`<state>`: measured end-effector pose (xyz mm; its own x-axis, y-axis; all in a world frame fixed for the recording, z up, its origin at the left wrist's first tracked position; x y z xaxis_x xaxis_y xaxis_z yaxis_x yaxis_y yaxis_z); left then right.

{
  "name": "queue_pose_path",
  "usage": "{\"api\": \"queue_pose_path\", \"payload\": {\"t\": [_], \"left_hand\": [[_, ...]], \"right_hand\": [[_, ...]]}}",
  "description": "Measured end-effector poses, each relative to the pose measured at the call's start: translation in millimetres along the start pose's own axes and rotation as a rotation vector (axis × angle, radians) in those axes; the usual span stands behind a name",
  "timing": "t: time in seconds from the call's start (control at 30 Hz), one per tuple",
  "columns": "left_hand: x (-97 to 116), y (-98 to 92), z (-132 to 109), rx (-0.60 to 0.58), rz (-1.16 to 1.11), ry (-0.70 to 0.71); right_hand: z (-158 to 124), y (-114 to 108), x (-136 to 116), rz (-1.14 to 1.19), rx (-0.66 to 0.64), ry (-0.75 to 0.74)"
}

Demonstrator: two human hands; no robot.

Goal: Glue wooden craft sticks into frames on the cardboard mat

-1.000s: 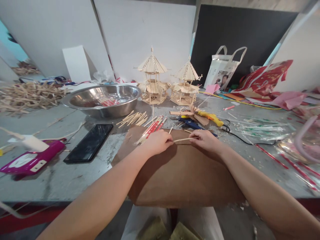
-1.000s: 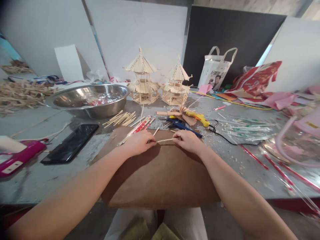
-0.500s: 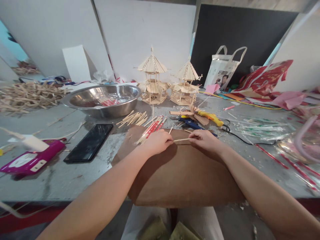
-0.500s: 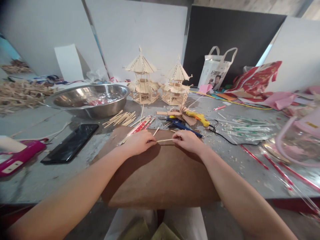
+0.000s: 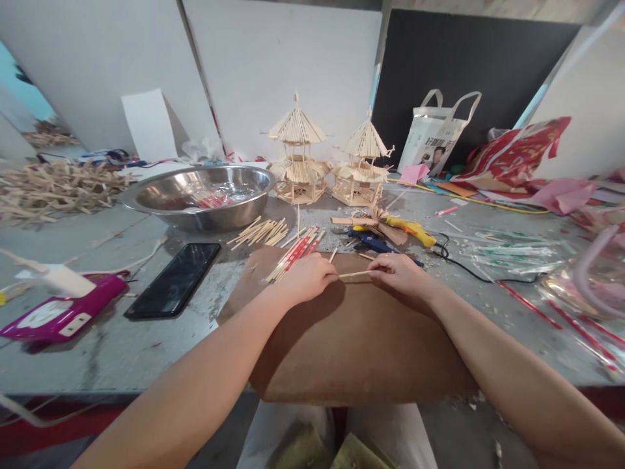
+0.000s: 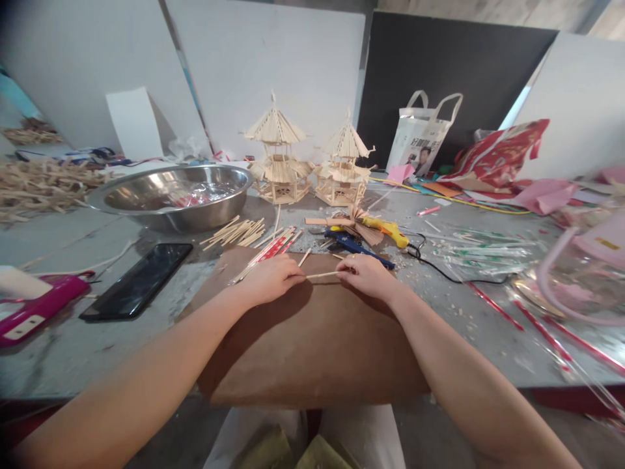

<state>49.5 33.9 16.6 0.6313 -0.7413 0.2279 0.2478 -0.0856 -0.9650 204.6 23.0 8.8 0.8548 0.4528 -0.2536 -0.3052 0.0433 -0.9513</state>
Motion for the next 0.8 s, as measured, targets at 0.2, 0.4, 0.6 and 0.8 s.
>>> {"api": "queue_pose_path", "payload": {"t": [0.2,0.4,0.6,0.8], "left_hand": [[-0.7,-0.1,0.0,-0.003,-0.031,-0.011],[-1.5,0.8,0.3,-0.006,-0.029,-0.031],[-4.2,2.2,0.5,0.015,-0.042,-0.021],[-2.5,1.9,0.6,-0.014,-0.037,-0.018]], "right_hand": [[0.0,0.6,1.0,0.010,0.002,0.000],[-0.7,0.4,0.9,0.015,0.004,0.023],[0.0,1.3,1.4,0.016,0.008,0.026],[0.3,2.0,3.4,0.009,-0.001,0.015]]}}
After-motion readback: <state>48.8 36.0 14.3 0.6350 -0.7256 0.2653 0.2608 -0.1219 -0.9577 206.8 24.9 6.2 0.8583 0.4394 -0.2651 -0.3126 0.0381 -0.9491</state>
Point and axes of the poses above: each hand's wrist, its own z-axis towards the middle knuckle, its own y-axis out of the palm, x = y × z, the point moved 6 cm from there along z, towards the middle knuckle, and after that the axes turned 8 degrees about -z, right-handed, at the moved point
